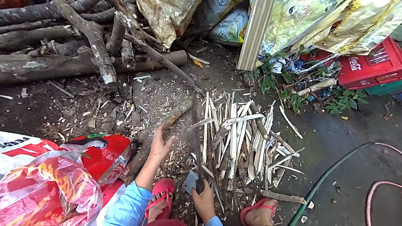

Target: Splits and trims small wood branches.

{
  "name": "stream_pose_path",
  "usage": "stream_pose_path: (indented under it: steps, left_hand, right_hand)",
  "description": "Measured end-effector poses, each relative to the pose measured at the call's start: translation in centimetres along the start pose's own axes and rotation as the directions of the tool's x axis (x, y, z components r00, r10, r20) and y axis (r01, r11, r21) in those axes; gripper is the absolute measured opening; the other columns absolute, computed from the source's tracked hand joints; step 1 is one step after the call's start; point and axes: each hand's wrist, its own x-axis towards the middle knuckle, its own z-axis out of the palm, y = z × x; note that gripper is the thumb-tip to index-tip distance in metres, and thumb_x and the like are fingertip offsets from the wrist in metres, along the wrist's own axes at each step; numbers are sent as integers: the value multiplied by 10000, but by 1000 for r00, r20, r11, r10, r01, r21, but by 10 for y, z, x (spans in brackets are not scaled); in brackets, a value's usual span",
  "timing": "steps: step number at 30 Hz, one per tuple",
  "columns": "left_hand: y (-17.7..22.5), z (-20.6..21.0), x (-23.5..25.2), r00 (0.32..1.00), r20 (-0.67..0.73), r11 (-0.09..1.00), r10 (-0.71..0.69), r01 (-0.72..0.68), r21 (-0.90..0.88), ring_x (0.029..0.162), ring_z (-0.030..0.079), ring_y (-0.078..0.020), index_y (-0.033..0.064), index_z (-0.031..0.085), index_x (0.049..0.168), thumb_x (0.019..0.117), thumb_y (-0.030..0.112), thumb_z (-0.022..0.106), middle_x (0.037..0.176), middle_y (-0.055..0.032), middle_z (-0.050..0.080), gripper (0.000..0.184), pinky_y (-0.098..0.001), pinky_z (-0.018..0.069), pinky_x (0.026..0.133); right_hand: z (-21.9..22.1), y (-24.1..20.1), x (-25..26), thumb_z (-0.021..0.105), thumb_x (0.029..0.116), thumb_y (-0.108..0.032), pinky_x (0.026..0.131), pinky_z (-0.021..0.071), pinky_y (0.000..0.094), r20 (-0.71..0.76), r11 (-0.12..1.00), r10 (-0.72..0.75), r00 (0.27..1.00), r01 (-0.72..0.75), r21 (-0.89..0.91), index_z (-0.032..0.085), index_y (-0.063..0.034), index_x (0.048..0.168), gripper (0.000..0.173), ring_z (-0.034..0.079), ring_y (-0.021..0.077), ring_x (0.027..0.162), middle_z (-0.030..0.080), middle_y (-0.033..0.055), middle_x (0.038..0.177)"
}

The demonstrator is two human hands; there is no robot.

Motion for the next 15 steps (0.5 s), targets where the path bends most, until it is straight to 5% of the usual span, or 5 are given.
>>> stream_pose_path:
  steps: [5,9,15]
  left_hand:
    - [-14,-7,-14,995,-29,996,-93,93,7,1232,624,-349,-42,328,1558,993,126,644,1463,-287,508,669,-441,534,1020]
    - [-17,-5,-19,994,31,994,-109,108,29,1239,618,-366,-52,328,1550,961,97,681,1462,-292,504,702,-448,537,1017]
    - [2,22,18,973,208,992,-103,86,90,1324,562,-345,-11,302,1583,965,194,718,1540,-257,443,773,-442,492,1087]
  right_hand:
    - [27,33,31,705,929,-154,964,533,554,165,947,248,955,-202,-251,573,37,1341,472,694,377,1073,704,252,1127]
    - [22,32,44,695,904,-120,915,548,546,189,955,220,957,-172,-243,580,30,1323,460,701,365,1014,701,242,1090]
    - [31,48,39,701,934,-169,982,525,567,173,929,234,957,-167,-331,567,15,1360,483,690,386,1112,707,248,1155]
